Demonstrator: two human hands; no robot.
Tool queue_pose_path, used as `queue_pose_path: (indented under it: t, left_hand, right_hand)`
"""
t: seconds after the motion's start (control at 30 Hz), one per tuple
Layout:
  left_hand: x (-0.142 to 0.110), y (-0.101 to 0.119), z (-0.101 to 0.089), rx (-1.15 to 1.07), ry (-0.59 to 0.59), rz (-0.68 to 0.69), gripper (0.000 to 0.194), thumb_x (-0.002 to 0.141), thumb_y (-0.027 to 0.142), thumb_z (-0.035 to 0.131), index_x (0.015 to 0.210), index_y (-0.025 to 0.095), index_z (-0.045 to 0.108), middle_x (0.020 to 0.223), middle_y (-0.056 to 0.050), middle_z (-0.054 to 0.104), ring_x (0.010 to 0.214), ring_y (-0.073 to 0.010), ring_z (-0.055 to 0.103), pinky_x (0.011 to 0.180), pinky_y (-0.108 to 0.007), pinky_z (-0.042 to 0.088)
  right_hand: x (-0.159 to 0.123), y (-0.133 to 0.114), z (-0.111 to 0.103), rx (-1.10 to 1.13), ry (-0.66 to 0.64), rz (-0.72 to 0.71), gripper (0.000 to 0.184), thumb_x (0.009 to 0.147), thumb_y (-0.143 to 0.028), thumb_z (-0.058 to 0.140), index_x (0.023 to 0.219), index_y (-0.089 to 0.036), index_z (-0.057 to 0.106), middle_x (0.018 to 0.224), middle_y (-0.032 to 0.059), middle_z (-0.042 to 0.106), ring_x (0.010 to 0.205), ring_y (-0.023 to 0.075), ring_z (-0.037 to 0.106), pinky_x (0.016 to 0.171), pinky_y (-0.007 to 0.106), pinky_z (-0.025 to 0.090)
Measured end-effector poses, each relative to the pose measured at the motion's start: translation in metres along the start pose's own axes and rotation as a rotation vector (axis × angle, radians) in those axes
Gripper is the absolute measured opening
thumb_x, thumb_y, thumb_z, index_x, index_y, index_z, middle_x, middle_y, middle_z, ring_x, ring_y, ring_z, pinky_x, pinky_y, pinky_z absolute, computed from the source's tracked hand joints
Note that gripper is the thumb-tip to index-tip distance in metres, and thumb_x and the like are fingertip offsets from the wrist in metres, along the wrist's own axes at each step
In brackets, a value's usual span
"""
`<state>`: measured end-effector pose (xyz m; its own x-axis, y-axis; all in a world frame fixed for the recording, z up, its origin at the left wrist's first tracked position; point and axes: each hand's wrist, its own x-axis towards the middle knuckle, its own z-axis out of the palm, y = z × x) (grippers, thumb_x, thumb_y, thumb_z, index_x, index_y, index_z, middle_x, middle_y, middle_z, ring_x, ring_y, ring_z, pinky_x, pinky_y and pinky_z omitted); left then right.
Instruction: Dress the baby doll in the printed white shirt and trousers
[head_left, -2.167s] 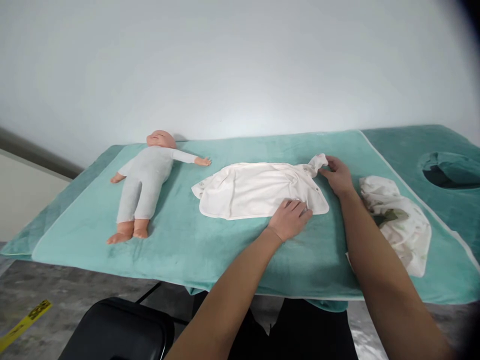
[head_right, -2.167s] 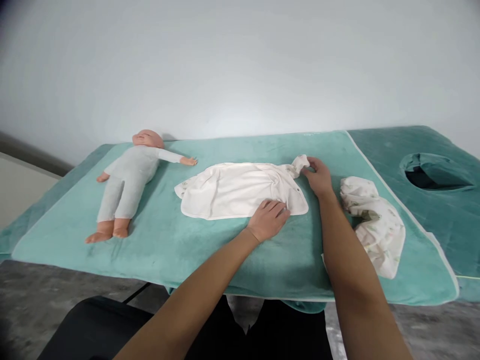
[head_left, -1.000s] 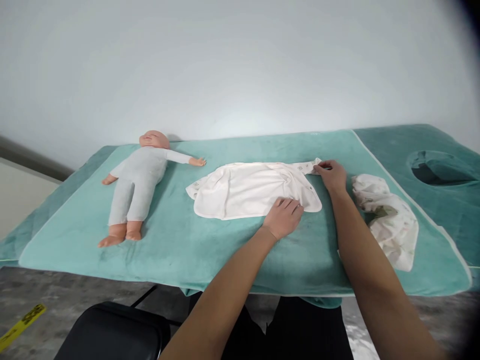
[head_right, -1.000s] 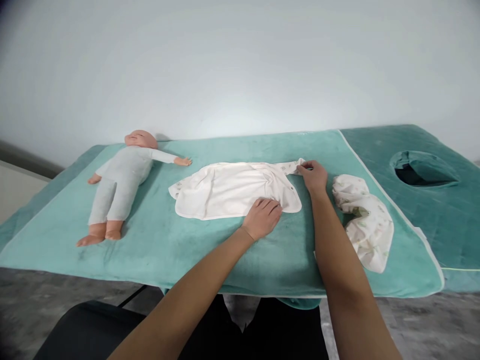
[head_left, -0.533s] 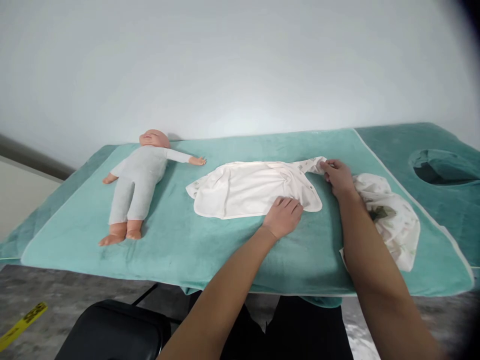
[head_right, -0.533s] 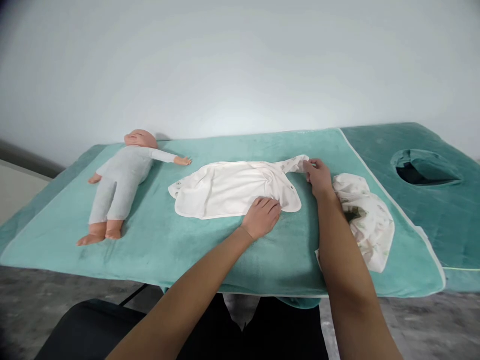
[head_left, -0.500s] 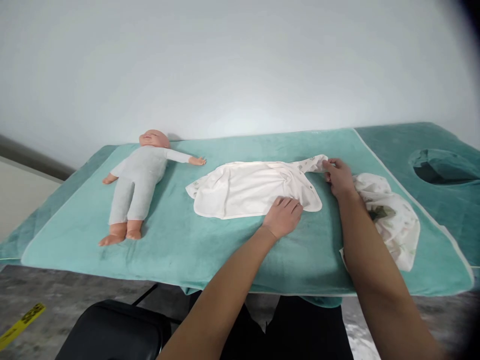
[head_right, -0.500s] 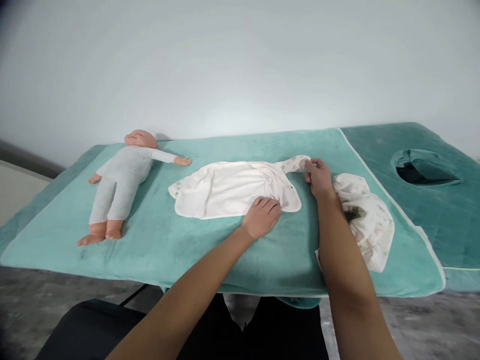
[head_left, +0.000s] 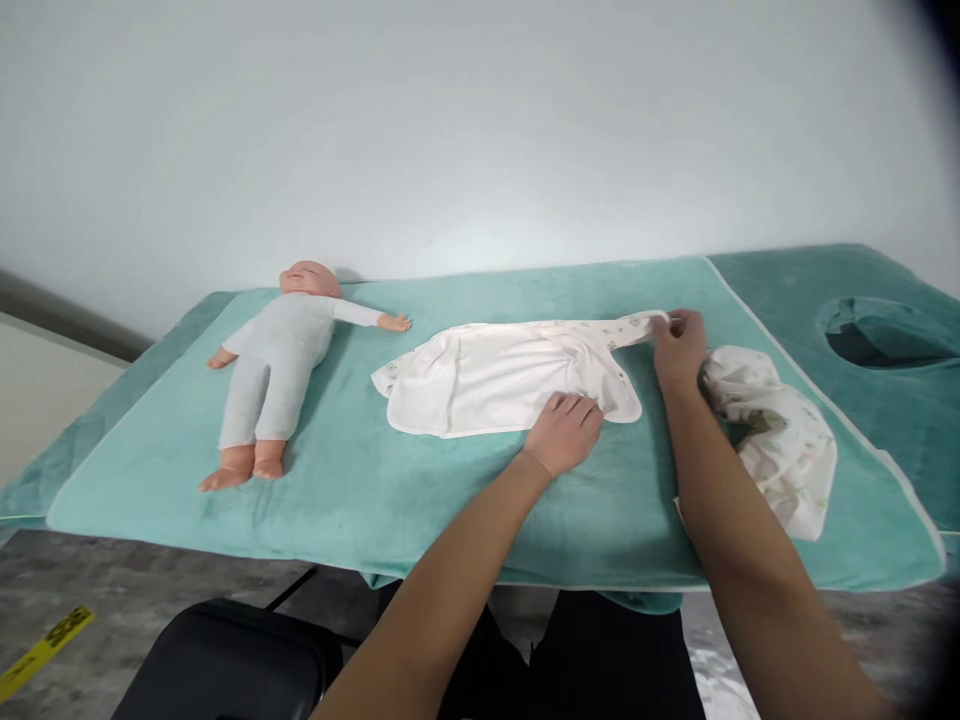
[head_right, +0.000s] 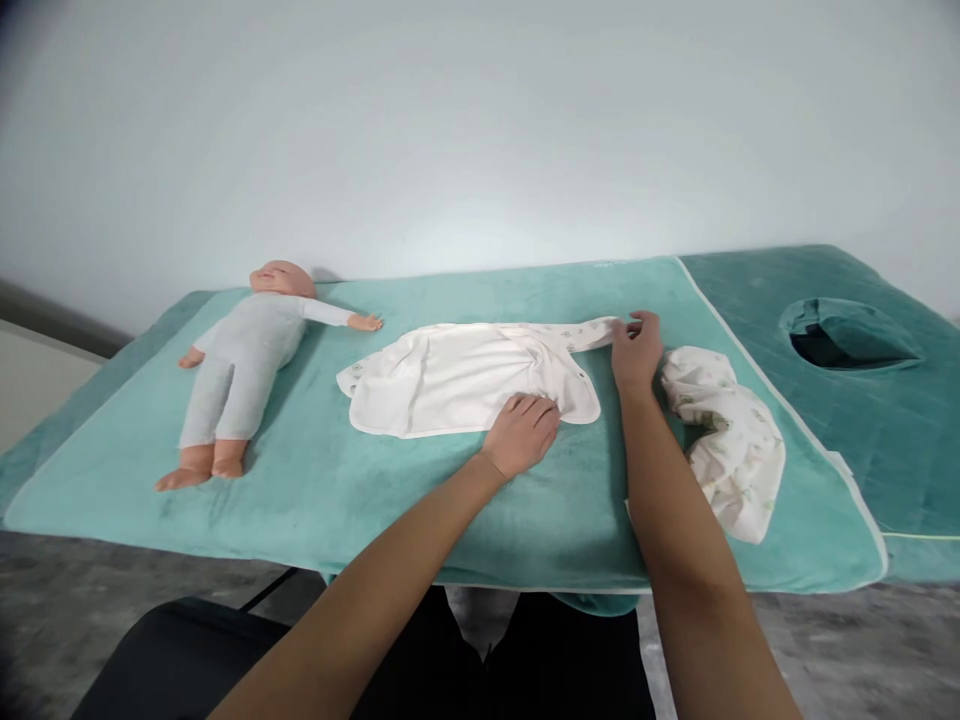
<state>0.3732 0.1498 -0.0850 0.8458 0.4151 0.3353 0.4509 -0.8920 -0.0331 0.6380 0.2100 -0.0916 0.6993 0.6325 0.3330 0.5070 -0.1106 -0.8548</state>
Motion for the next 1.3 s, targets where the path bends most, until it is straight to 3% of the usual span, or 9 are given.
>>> queue_pose_path:
  t: [0.1,0.2,0.37,0.5,0.6,0.77,0.97,1.17,1.3]
  left_hand:
    - [0.000,0.001,-0.001,0.009,-0.009,-0.006,0.027,0.102,0.023,0.039,0.114,0.017,0.061,0.115,-0.010,0.063,0.106,-0.0220,0.054,0.091,-0.040,0.037]
    - [0.000,0.001,-0.002,0.005,-0.014,-0.005,0.027,0.102,0.023,0.039,0.114,0.017,0.061,0.116,-0.010,0.063,0.107,-0.0221,0.053,0.091,-0.040,0.037]
    - [0.000,0.000,-0.002,-0.004,-0.001,0.001,0.029,0.103,0.023,0.036,0.115,0.016,0.061,0.115,-0.009,0.062,0.107,-0.0223,0.053,0.091,-0.040,0.037]
    - [0.000,0.001,-0.003,-0.005,-0.010,-0.005,0.028,0.103,0.024,0.037,0.115,0.016,0.061,0.116,-0.010,0.063,0.108,-0.0225,0.053,0.092,-0.040,0.036]
    - [0.000,0.000,-0.003,-0.004,-0.011,-0.006,0.028,0.103,0.024,0.037,0.114,0.016,0.061,0.115,-0.010,0.063,0.107,-0.0222,0.054,0.091,-0.040,0.037]
    - [0.000,0.001,-0.002,0.000,-0.005,-0.002,0.027,0.102,0.025,0.038,0.114,0.016,0.061,0.115,-0.010,0.063,0.107,-0.0224,0.054,0.092,-0.040,0.037]
    - [-0.001,0.000,0.000,0.009,-0.038,0.029,0.027,0.101,0.026,0.040,0.117,0.019,0.062,0.122,-0.011,0.061,0.111,-0.0234,0.053,0.093,-0.041,0.037]
    - [-0.005,0.007,-0.009,-0.023,-0.016,0.161,0.029,0.101,0.029,0.040,0.114,0.022,0.065,0.128,-0.011,0.060,0.115,-0.0230,0.054,0.095,-0.042,0.038]
    - [-0.012,0.003,-0.033,-0.043,-0.002,0.180,0.030,0.099,0.029,0.044,0.122,0.026,0.063,0.126,-0.009,0.063,0.114,-0.0208,0.057,0.095,-0.040,0.041]
  right_hand:
    - [-0.005,-0.009,-0.001,-0.231,0.077,-0.090,0.036,0.084,-0.036,0.057,0.114,-0.017,0.055,0.098,0.0083,0.063,0.091,0.0254,0.059,0.091,0.047,0.047]
    - [-0.016,-0.026,-0.003,-0.328,0.042,-0.291,0.037,0.087,-0.029,0.052,0.122,-0.015,0.056,0.121,0.0172,0.059,0.117,0.0315,0.053,0.104,0.051,0.040]
    - [-0.032,-0.041,0.004,-0.401,-0.203,-0.530,0.041,0.095,-0.029,0.043,0.132,-0.016,0.056,0.140,0.0187,0.054,0.134,0.0308,0.046,0.112,0.050,0.034]
    - [-0.026,-0.018,0.019,-0.545,-0.328,-0.417,0.044,0.099,-0.038,0.039,0.131,-0.016,0.059,0.143,0.0167,0.056,0.134,0.0311,0.047,0.114,0.058,0.026]
    - [-0.016,-0.001,0.022,-0.580,-0.242,-0.290,0.045,0.097,-0.040,0.039,0.127,-0.015,0.062,0.140,0.0178,0.059,0.129,0.0313,0.051,0.110,0.056,0.031]
    - [-0.004,0.003,0.010,-0.478,-0.037,-0.089,0.042,0.091,-0.043,0.048,0.110,-0.013,0.069,0.107,0.0190,0.070,0.100,0.0297,0.061,0.091,0.044,0.045]
    - [0.010,0.008,0.011,-0.510,-0.140,0.083,0.043,0.087,-0.055,0.054,0.101,-0.016,0.067,0.089,0.0152,0.069,0.087,0.0312,0.063,0.085,0.047,0.047]
    - [0.006,0.002,0.013,-0.398,0.057,-0.129,0.030,0.085,-0.034,0.053,0.108,-0.017,0.061,0.114,0.0162,0.063,0.104,0.0303,0.059,0.094,0.047,0.046]
    - [-0.026,-0.019,0.001,-0.345,0.030,-0.292,0.025,0.085,-0.027,0.048,0.104,-0.018,0.061,0.109,0.0148,0.063,0.110,0.0299,0.058,0.097,0.046,0.046]
